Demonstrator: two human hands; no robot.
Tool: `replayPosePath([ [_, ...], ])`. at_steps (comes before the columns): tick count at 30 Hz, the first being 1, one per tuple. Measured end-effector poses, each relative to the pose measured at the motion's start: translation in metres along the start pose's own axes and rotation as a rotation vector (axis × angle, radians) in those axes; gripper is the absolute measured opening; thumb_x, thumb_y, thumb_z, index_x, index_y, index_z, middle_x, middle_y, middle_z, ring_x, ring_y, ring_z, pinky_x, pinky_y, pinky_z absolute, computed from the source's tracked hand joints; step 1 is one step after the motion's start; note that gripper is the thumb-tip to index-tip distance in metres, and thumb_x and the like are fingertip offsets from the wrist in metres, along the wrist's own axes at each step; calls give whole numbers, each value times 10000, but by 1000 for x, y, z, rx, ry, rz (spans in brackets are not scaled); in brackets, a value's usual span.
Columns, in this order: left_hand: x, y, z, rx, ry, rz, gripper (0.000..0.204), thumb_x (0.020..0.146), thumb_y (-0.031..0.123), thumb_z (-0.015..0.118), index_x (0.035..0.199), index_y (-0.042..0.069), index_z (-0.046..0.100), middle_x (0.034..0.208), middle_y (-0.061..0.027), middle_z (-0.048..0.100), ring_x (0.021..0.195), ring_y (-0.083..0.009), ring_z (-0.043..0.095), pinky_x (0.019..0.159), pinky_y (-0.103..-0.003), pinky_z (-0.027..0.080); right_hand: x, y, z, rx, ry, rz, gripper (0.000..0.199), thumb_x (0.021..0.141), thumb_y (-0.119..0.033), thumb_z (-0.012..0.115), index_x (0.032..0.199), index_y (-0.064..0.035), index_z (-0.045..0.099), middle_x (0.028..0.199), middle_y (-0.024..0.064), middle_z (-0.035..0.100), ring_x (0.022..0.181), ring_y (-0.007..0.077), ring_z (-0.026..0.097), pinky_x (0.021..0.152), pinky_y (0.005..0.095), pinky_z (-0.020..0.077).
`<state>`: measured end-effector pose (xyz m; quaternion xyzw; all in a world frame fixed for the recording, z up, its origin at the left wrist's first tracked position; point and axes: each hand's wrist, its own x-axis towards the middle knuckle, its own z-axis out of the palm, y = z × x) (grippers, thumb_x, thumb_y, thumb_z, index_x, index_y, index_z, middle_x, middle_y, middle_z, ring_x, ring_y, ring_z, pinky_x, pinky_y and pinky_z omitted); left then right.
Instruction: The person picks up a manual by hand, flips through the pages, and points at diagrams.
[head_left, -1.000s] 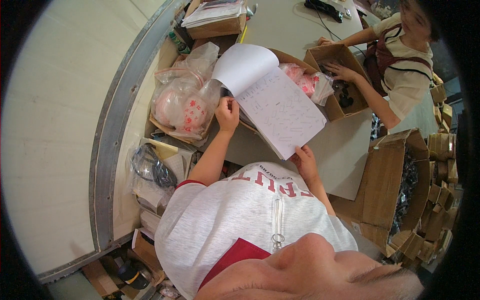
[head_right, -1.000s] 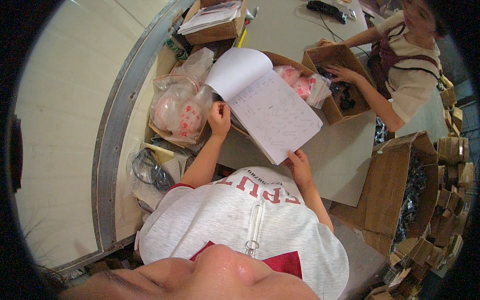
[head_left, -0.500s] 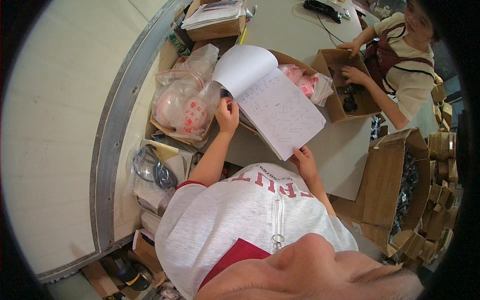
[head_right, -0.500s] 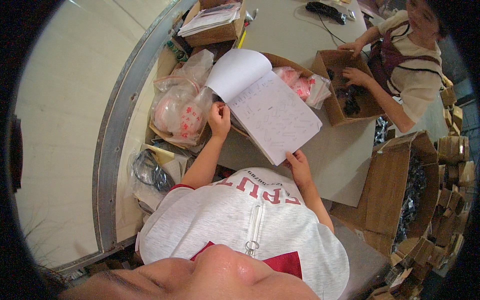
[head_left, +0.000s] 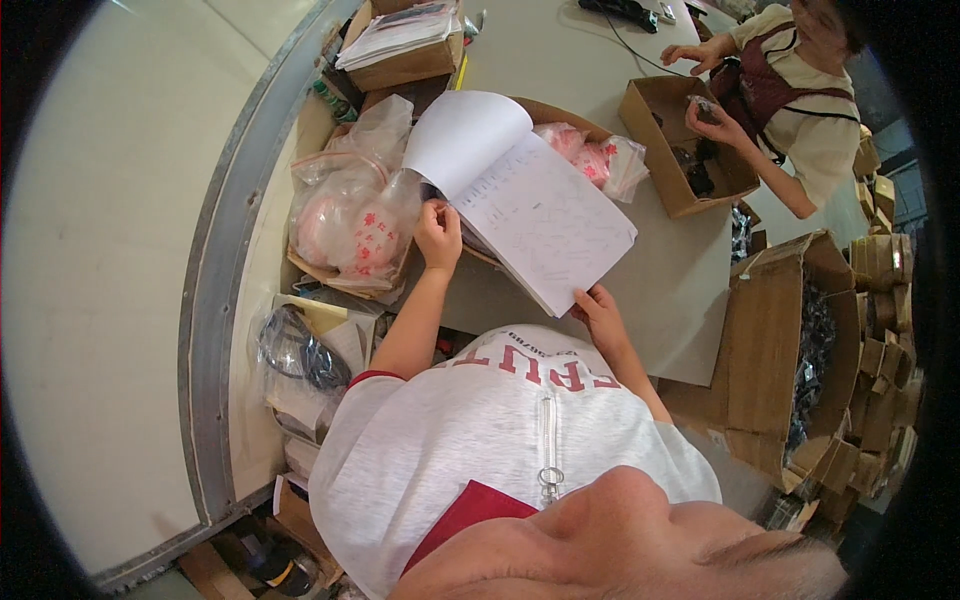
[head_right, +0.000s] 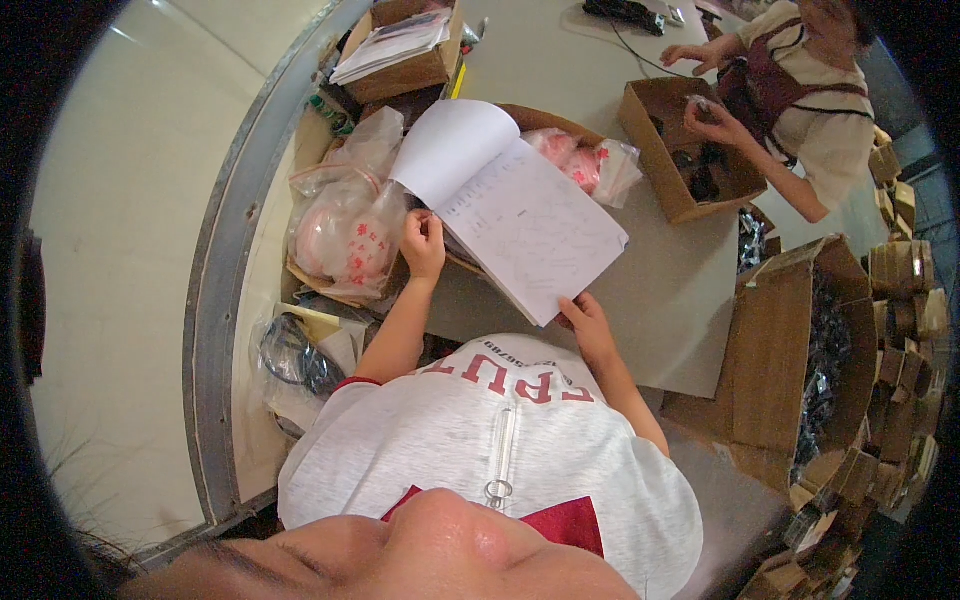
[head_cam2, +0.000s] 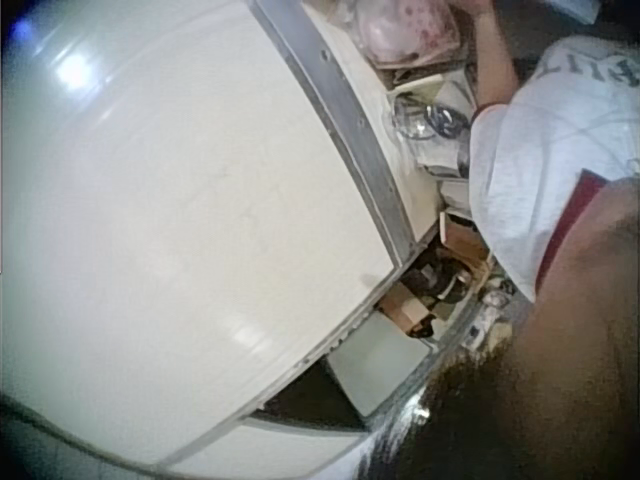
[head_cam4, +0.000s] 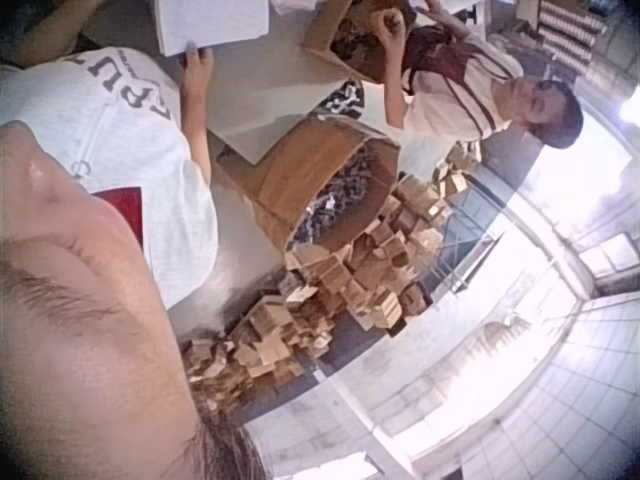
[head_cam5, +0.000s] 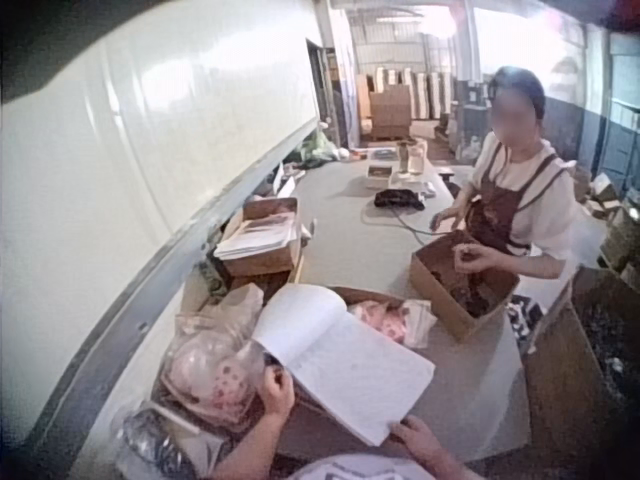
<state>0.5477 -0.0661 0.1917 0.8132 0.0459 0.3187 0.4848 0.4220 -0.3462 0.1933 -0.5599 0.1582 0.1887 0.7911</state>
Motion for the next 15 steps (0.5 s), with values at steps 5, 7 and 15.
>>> replayPosePath([
  [5, 0, 2, -1, 23, -6, 27, 116, 817, 112, 591, 834, 7, 544, 681, -88, 580, 568, -195, 565, 535, -307, 446, 3, 3, -4, -47, -11, 5, 332, 896, -267, 578, 1134, -37, 554, 1000, 14, 595, 855, 107, 538, 779, 253, 441],
  [7, 0, 3, -1, 8, -5, 17, 117, 819, 113, 589, 836, 6, 545, 681, -90, 580, 565, -196, 562, 534, -308, 446, 3, 2, -3, -59, -11, 6, 338, 894, -279, 581, 1131, -40, 556, 997, 10, 594, 848, 103, 536, 771, 247, 438],
  [15, 1, 2, 1, 40, 2, 29, 116, 812, 104, 588, 844, -1, 550, 681, -96, 579, 576, -204, 565, 539, -310, 448, 0, -2, 0, -10, 15, 3, 321, 877, -254, 609, 1114, -44, 555, 980, 15, 588, 838, 103, 534, 761, 247, 441],
])
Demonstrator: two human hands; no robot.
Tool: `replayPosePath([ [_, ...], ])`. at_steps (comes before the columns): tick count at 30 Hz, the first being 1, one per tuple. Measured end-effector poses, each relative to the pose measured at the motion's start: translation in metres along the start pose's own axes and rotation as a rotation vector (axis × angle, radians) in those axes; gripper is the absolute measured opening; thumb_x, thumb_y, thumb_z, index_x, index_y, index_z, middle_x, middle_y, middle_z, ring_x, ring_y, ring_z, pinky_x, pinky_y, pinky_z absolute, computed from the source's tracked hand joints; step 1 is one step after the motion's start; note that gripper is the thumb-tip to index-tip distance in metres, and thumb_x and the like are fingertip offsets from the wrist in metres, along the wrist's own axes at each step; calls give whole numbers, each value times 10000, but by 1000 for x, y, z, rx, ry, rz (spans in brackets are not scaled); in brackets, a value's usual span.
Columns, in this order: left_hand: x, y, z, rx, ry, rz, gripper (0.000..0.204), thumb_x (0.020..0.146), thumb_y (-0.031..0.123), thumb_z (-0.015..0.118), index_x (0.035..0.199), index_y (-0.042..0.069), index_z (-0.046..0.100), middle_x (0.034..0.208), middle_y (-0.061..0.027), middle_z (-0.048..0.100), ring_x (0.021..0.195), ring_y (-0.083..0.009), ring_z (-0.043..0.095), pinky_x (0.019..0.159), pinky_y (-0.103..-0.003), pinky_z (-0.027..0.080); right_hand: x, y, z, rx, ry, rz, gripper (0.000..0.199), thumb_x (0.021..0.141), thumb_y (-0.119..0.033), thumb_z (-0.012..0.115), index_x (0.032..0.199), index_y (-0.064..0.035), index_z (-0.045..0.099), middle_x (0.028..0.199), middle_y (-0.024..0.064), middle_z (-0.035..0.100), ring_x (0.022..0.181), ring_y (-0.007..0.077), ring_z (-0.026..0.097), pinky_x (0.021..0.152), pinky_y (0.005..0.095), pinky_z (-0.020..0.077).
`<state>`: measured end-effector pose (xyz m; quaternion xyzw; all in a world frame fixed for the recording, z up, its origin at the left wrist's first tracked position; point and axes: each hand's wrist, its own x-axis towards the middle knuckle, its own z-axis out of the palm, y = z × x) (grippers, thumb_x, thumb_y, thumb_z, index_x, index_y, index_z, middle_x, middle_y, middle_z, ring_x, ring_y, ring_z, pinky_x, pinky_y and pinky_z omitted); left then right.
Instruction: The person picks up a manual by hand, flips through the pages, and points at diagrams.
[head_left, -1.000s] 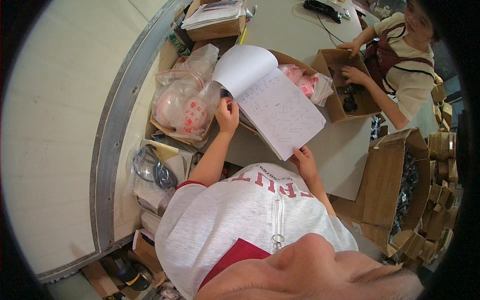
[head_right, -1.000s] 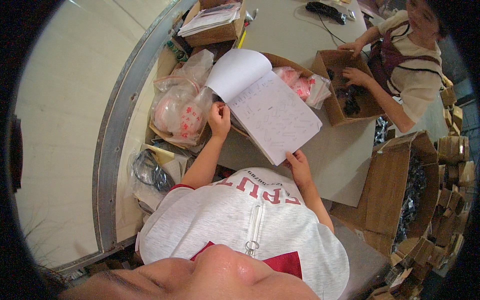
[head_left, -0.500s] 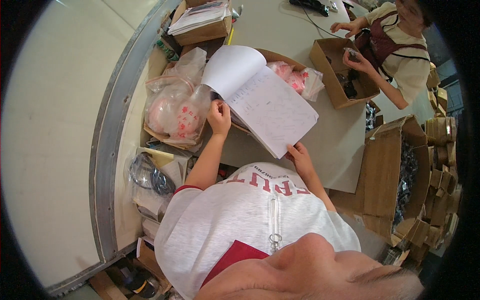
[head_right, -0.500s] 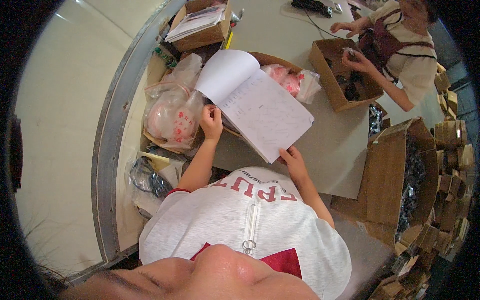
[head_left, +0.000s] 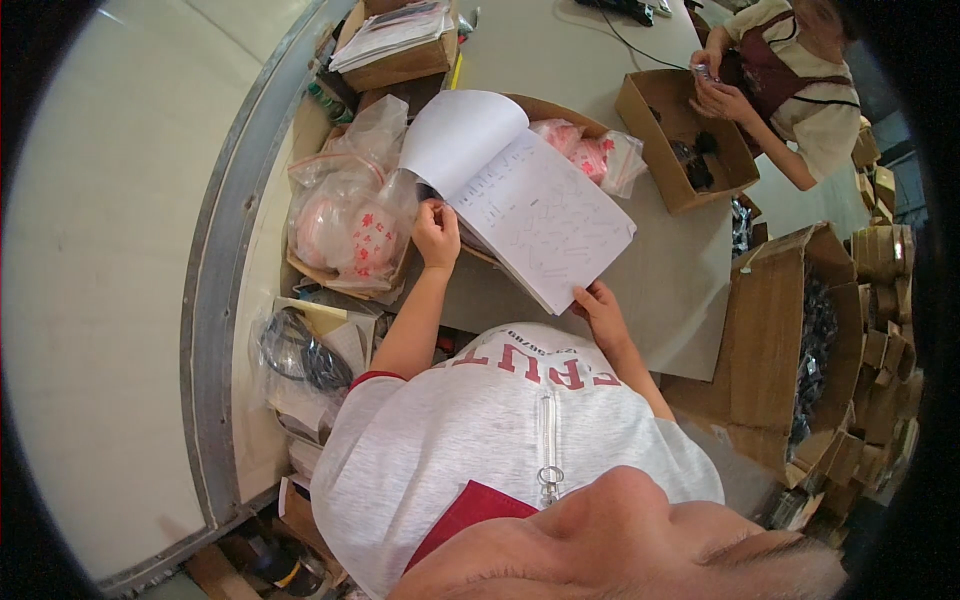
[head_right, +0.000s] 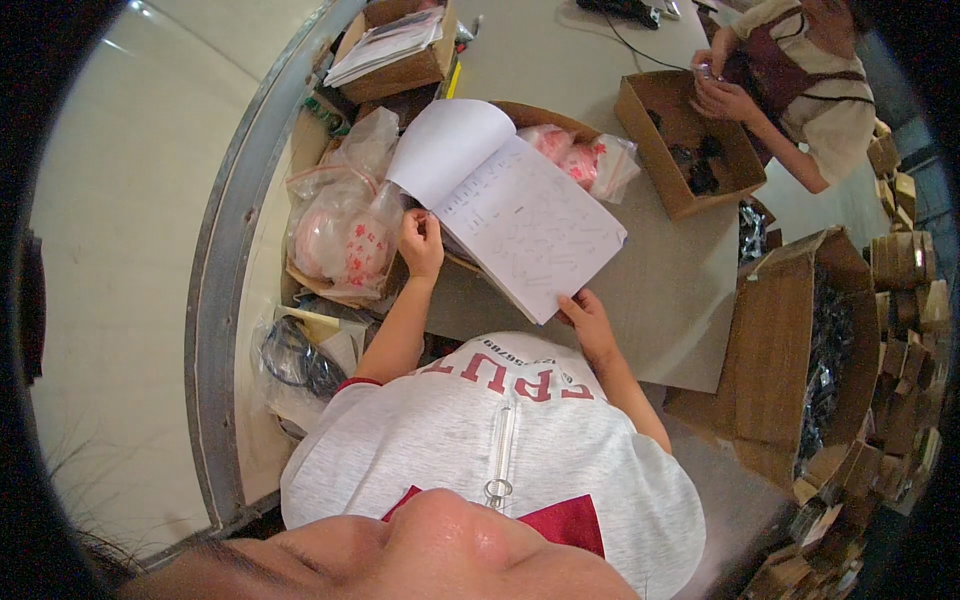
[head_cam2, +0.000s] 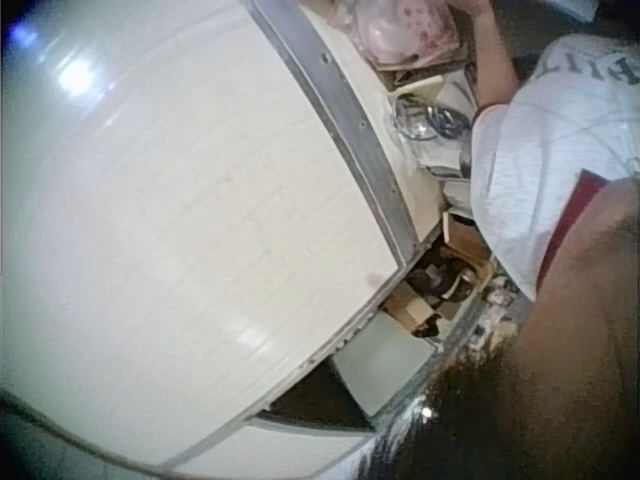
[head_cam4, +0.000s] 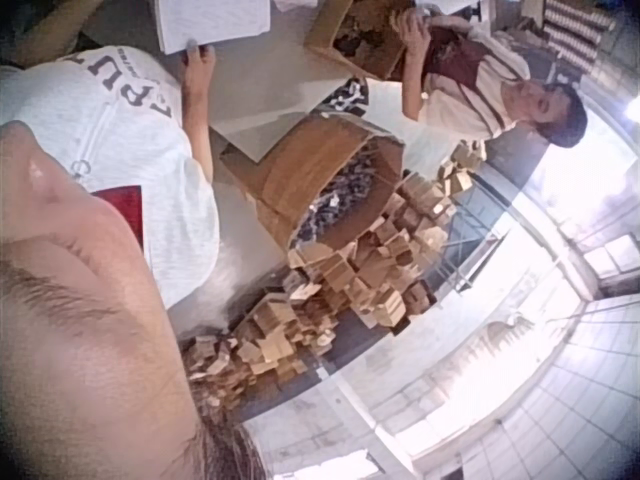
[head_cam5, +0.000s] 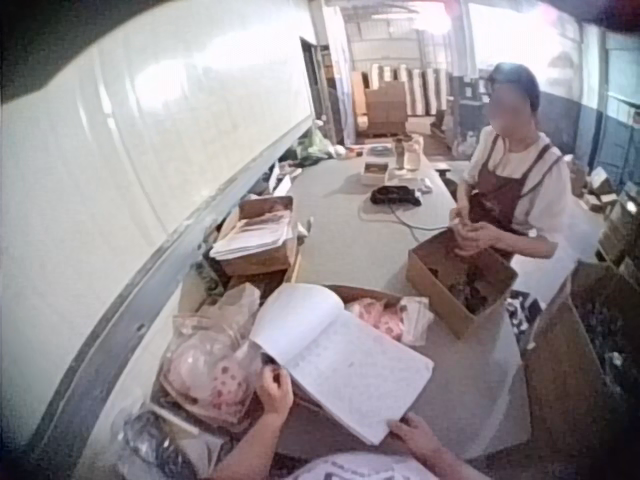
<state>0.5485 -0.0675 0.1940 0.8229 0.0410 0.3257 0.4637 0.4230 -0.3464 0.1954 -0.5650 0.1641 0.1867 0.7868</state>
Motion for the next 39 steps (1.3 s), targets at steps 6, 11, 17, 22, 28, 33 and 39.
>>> replayPosePath([
  [6, -1, -4, 2, 20, 12, 10, 150, 825, 119, 582, 877, -16, 544, 743, -114, 571, 639, -226, 559, 584, -327, 448, 2, 8, -35, -220, -64, -19, 339, 852, -244, 615, 1131, -66, 540, 1025, 35, 574, 928, 156, 541, 803, 299, 438],
  [11, -3, -4, 5, -25, 31, -43, 189, 832, 124, 570, 938, -28, 527, 806, -133, 551, 694, -250, 538, 631, -345, 442, 2, 39, -119, -1306, 510, -468, 395, 801, -257, 624, 1155, -101, 541, 1209, 109, 499, 1118, 288, 462, 918, 418, 372],
  [17, -2, -8, 9, 90, 139, 82, 169, 821, 105, 558, 920, -26, 520, 802, -135, 549, 685, -263, 532, 621, -361, 435, -2, 47, -126, -1570, 763, -513, 413, 818, -294, 582, 1186, -113, 526, 1267, 105, 475, 1173, 311, 430, 980, 488, 308],
  [22, -3, -5, 11, 259, 124, 96, 170, 814, 101, 546, 934, -18, 524, 853, -151, 547, 746, -290, 543, 658, -375, 450, -3, 49, -131, -1570, 759, -595, 398, 830, -283, 564, 1184, -105, 527, 1265, 115, 476, 1180, 313, 427, 980, 488, 312],
  [28, -5, -5, 11, 283, 133, 26, 145, 796, 104, 551, 888, -7, 532, 815, -140, 550, 735, -305, 547, 652, -387, 449, -7, 43, -129, -1537, 709, -545, 390, 826, -268, 560, 1180, -105, 530, 1262, 124, 477, 1177, 317, 433, 980, 489, 314],
  [33, -5, -3, 12, 288, 157, 42, 133, 785, 100, 546, 866, -4, 533, 807, -140, 548, 727, -306, 541, 650, -388, 445, -11, 41, -131, -1497, 651, -544, 396, 813, -261, 564, 1175, -105, 531, 1257, 136, 471, 1168, 325, 436, 987, 496, 306],
  [39, -4, -10, 15, 374, 197, 114, 136, 773, 95, 526, 872, 2, 537, 830, -155, 555, 760, -336, 537, 684, -414, 441, -3, 44, -134, -1491, 648, -526, 386, 813, -266, 562, 1165, -108, 533, 1281, 127, 455, 1198, 333, 404, 998, 509, 285],
])
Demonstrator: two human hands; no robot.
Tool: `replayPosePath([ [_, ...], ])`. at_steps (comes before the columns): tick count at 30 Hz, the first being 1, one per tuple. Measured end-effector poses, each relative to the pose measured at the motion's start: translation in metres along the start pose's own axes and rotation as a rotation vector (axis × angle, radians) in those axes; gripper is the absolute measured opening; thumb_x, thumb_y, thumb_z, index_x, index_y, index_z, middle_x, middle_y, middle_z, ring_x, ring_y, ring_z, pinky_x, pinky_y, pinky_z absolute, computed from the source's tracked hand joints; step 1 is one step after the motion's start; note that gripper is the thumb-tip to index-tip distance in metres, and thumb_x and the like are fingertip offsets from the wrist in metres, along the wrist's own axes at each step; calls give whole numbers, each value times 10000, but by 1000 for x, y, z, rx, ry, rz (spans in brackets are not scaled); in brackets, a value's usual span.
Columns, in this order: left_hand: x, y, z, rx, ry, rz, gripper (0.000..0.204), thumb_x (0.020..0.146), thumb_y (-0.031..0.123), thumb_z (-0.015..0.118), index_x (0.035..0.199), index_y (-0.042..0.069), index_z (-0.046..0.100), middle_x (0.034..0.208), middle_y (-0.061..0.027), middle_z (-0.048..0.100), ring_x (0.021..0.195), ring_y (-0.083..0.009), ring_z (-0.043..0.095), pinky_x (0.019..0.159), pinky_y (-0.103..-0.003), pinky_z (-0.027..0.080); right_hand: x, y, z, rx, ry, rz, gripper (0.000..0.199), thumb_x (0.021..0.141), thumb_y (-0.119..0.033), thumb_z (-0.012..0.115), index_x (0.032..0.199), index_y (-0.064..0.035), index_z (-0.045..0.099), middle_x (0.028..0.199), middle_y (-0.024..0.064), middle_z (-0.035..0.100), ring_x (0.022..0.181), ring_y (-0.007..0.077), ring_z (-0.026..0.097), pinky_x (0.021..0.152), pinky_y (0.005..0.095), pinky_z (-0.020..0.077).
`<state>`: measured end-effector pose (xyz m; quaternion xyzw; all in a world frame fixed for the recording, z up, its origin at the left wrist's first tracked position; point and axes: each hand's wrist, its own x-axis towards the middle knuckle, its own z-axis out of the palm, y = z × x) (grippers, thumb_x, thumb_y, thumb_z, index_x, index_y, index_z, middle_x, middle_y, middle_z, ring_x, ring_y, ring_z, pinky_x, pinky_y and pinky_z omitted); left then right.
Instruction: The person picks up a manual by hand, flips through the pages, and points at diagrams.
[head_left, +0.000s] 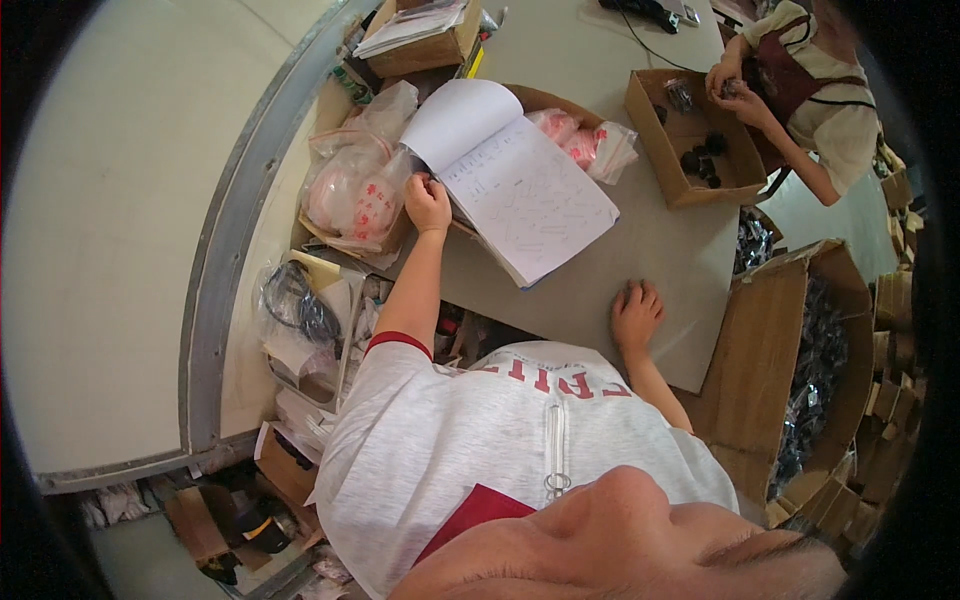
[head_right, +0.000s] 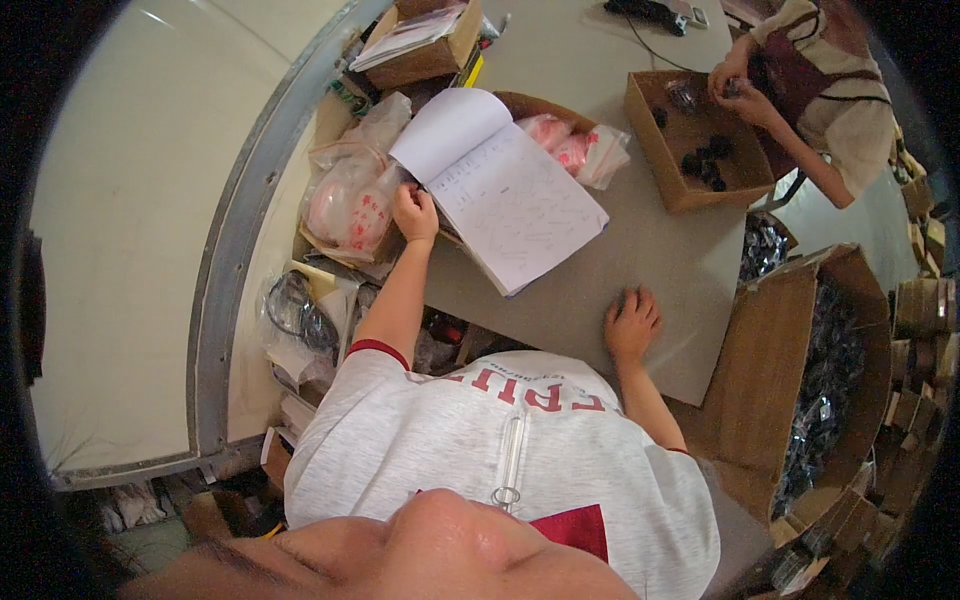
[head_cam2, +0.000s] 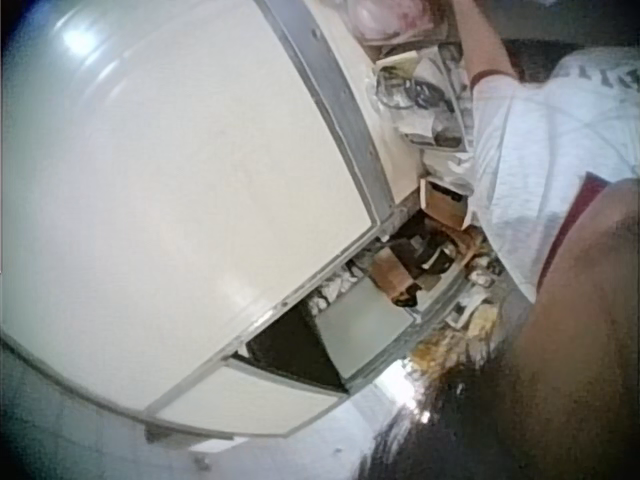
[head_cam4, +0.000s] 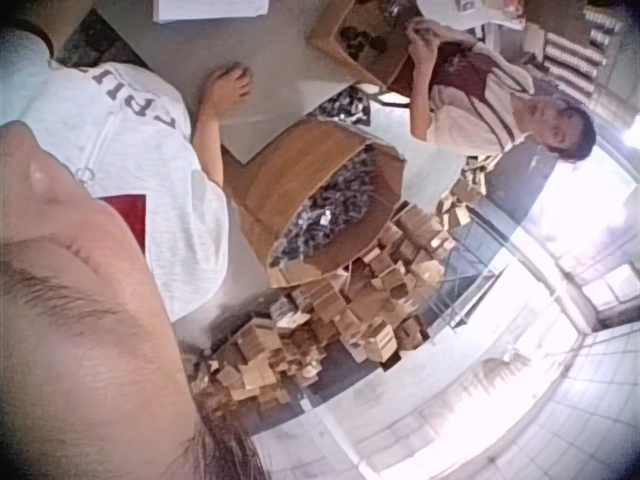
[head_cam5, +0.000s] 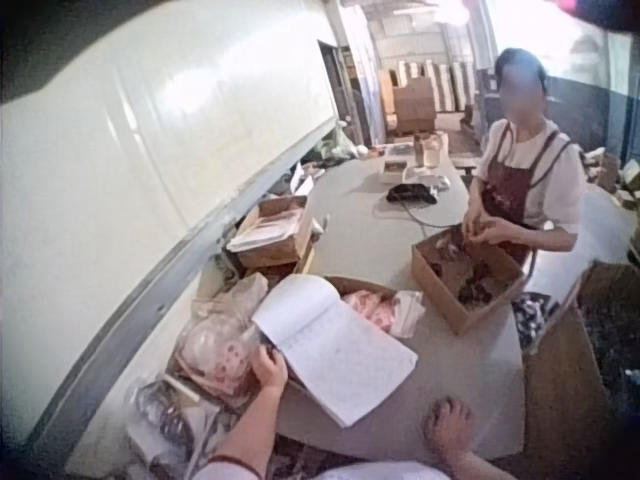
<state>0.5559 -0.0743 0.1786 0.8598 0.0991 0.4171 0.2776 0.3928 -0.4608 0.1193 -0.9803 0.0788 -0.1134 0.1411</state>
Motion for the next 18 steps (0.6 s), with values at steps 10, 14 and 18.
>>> replayPosePath([
  [10, 1, 4, -2, -17, -25, -12, 123, 767, 89, 522, 863, 11, 525, 829, -168, 565, 791, -360, 544, 700, -427, 440, 0, -6, -3, -15, 23, 11, 378, 787, -271, 582, 1129, -116, 540, 1274, 115, 463, 1185, 326, 410, 968, 498, 292],
  [14, 2, 4, 0, -21, -51, -52, 131, 773, 96, 524, 876, 16, 521, 834, -169, 564, 794, -370, 546, 699, -438, 442, 0, -7, -5, -9, -23, 22, 393, 786, -267, 598, 1142, -114, 532, 1274, 116, 459, 1183, 333, 406, 970, 506, 284],
  [18, 2, 5, -3, -41, -85, 17, 123, 777, 83, 520, 881, 17, 516, 844, -172, 558, 787, -371, 545, 678, -438, 448, 10, 24, 6, -6, -33, 150, 425, 790, -268, 610, 1175, -116, 518, 1296, 140, 440, 1199, 349, 389, 969, 530, 277],
])
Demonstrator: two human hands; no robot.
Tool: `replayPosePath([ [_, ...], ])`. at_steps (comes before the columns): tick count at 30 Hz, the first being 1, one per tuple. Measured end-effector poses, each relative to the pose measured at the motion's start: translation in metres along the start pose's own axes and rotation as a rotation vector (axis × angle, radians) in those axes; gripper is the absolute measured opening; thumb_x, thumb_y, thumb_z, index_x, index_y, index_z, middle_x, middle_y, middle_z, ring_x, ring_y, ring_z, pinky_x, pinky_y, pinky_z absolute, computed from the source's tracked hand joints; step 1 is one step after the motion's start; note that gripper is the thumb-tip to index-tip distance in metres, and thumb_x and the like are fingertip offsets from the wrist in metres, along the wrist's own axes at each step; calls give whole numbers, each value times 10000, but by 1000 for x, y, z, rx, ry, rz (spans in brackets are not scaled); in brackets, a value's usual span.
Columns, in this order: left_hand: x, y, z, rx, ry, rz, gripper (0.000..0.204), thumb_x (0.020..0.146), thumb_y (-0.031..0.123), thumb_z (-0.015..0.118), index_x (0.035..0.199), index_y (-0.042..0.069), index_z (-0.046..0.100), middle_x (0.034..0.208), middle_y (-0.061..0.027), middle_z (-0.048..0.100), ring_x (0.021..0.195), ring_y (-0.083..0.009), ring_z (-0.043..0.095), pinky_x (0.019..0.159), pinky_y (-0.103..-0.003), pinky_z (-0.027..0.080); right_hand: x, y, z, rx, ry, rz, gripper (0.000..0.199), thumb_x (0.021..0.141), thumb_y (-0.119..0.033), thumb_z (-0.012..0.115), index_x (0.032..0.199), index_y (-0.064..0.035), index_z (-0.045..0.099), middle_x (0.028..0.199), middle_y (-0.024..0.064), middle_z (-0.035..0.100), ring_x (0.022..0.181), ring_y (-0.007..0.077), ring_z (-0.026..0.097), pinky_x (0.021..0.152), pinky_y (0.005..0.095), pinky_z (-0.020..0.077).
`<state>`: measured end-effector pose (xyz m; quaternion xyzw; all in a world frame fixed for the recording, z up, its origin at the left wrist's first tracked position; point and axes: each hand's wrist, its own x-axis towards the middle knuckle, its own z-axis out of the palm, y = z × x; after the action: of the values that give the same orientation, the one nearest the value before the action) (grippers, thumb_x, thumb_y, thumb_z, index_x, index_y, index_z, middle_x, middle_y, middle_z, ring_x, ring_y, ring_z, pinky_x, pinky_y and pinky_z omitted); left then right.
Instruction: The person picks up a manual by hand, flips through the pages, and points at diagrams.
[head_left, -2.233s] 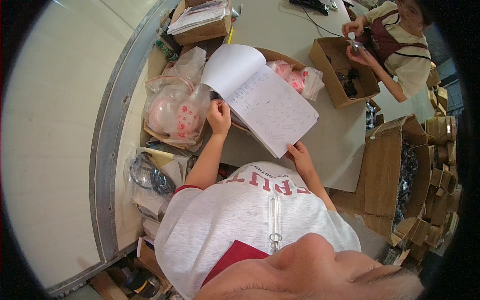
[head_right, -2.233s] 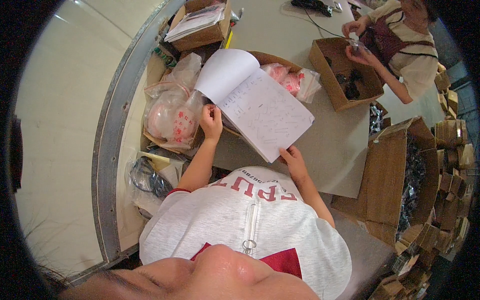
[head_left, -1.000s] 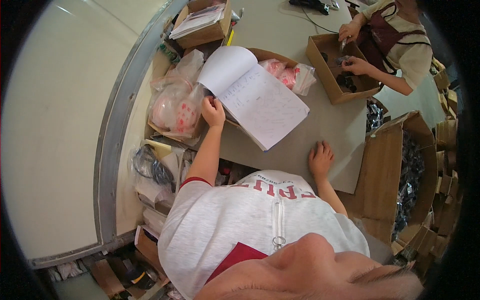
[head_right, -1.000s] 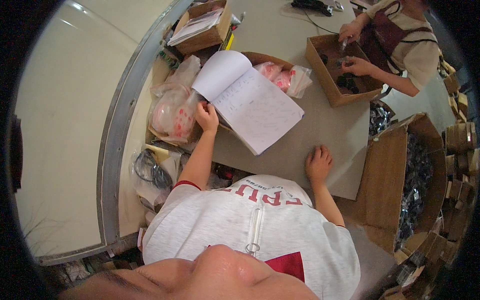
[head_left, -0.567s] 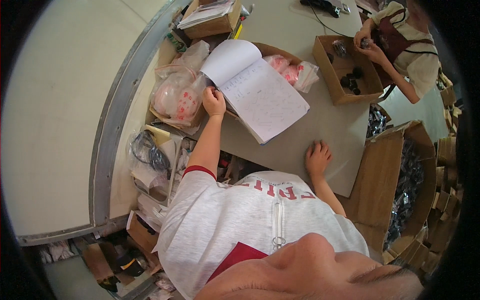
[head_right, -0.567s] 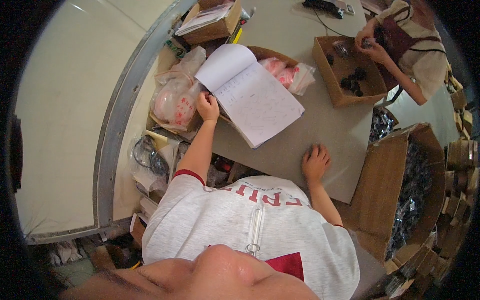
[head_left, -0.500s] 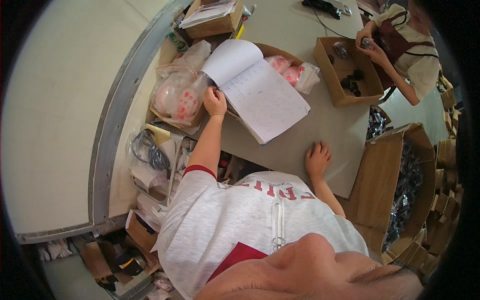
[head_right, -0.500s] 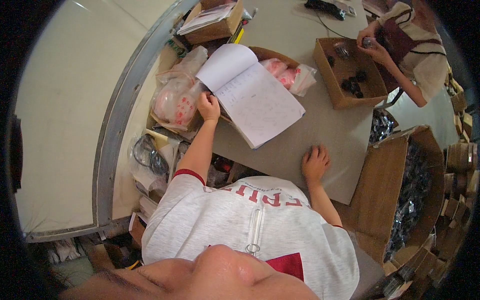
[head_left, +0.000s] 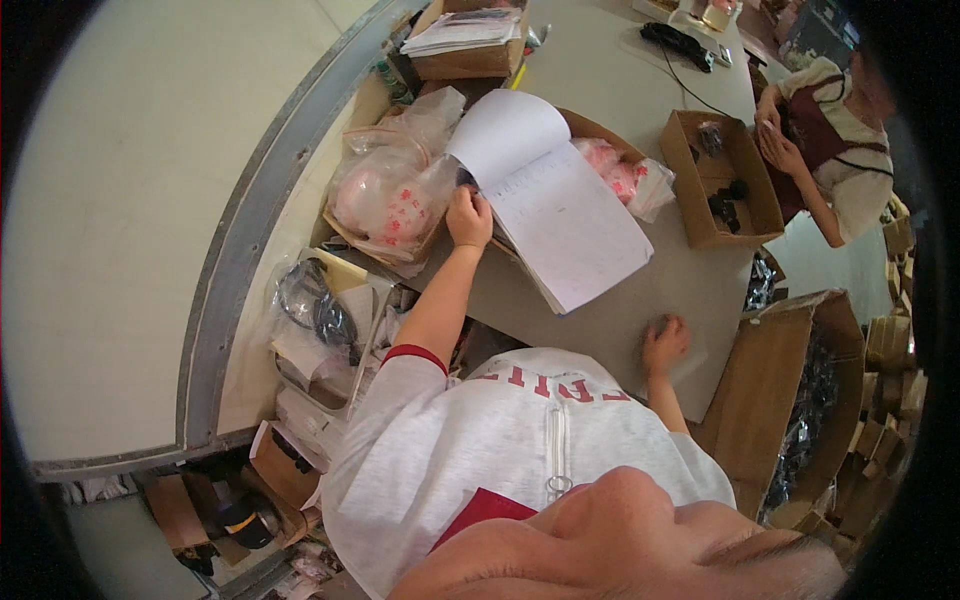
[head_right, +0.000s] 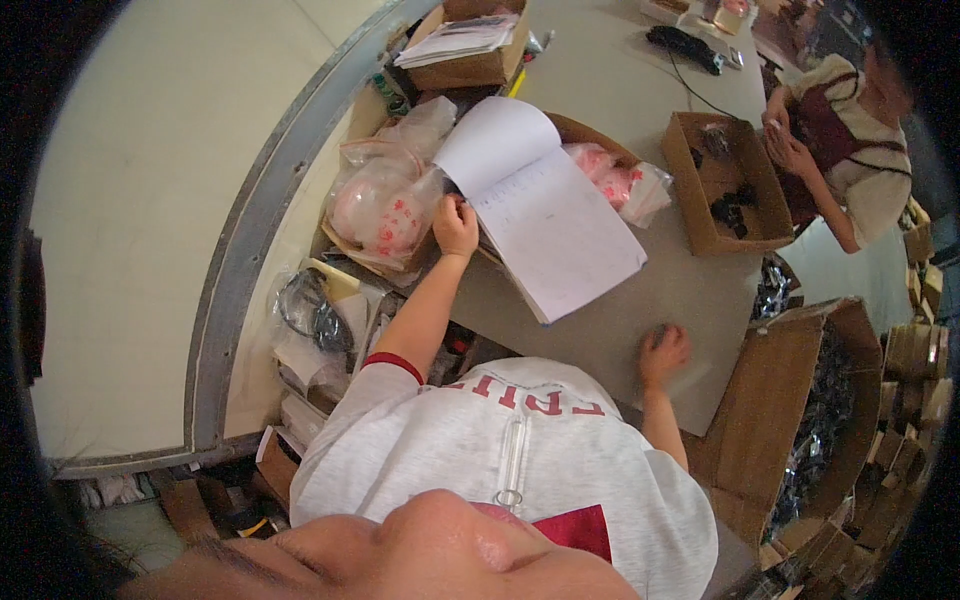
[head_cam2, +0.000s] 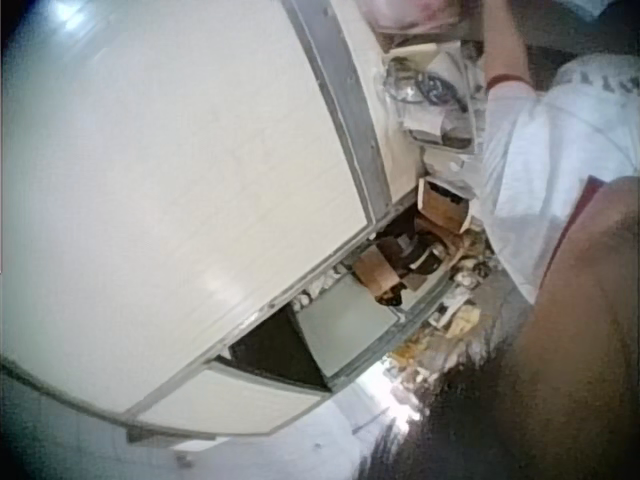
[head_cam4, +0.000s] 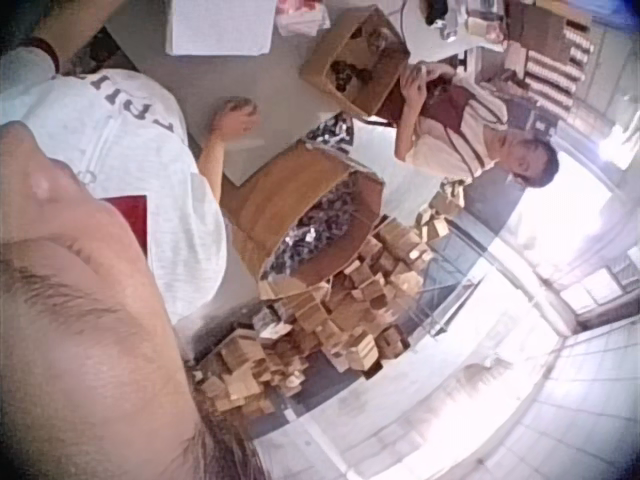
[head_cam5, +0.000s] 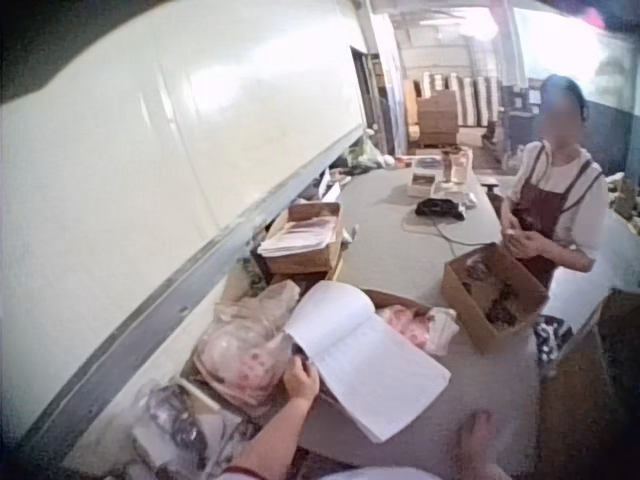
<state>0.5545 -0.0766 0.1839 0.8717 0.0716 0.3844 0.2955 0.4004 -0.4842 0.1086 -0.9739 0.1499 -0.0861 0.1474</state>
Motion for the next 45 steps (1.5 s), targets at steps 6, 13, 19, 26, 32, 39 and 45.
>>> replayPosePath([
  [6, 0, -5, -4, -53, -31, 15, 120, 793, 90, 533, 876, 5, 513, 802, -167, 540, 739, -356, 534, 643, -424, 440, 39, 58, -11, -272, 84, 462, 521, 861, -408, 524, 1295, -139, 421, 1354, 161, 385, 1248, 362, 344, 989, 562, 264],
  [13, 3, -6, -5, -115, -88, -36, 141, 812, 120, 554, 873, -3, 519, 795, -147, 537, 694, -310, 533, 616, -395, 435, 40, 39, -24, -369, 50, 580, 557, 897, -491, 448, 1326, -142, 380, 1385, 149, 342, 1266, 379, 316, 988, 562, 297],
  [19, 3, 0, -5, -186, -117, -111, 199, 813, 142, 585, 915, -18, 525, 839, -151, 550, 699, -295, 542, 610, -383, 445, 39, 45, -21, -401, 71, 605, 553, 890, -502, 451, 1322, -162, 396, 1373, 109, 370, 1240, 347, 366, 986, 538, 312],
  [26, 5, -4, -3, -180, -123, -125, 213, 803, 137, 608, 924, -22, 534, 843, -141, 553, 719, -293, 536, 624, -382, 443, 45, 41, -25, -387, 44, 627, 552, 888, -510, 438, 1319, -168, 398, 1357, 113, 383, 1261, 332, 345, 1016, 543, 266],
  [32, 8, -10, -3, -168, -146, -182, 195, 815, 148, 603, 895, -24, 558, 780, -137, 553, 700, -298, 528, 643, -390, 435, 47, 39, -24, -351, 9, 627, 566, 897, -516, 421, 1353, -186, 358, 1380, 132, 338, 1281, 345, 298, 1033, 542, 234],
  [39, 8, 5, -9, -147, -146, -159, 184, 842, 182, 595, 827, 1, 563, 730, -113, 546, 668, -273, 533, 596, -379, 439, 48, 38, -25, -357, -37, 683, 565, 905, -519, 391, 1361, -187, 351, 1391, 132, 323, 1280, 355, 281, 1036, 551, 212],
  [45, 6, 6, -8, -164, -138, -183, 203, 857, 202, 587, 800, 11, 546, 711, -100, 534, 615, -258, 524, 563, -368, 435, 46, 47, -17, -362, 30, 655, 562, 874, -540, 411, 1328, -211, 370, 1396, 114, 332, 1298, 348, 261, 1034, 540, 203],
])
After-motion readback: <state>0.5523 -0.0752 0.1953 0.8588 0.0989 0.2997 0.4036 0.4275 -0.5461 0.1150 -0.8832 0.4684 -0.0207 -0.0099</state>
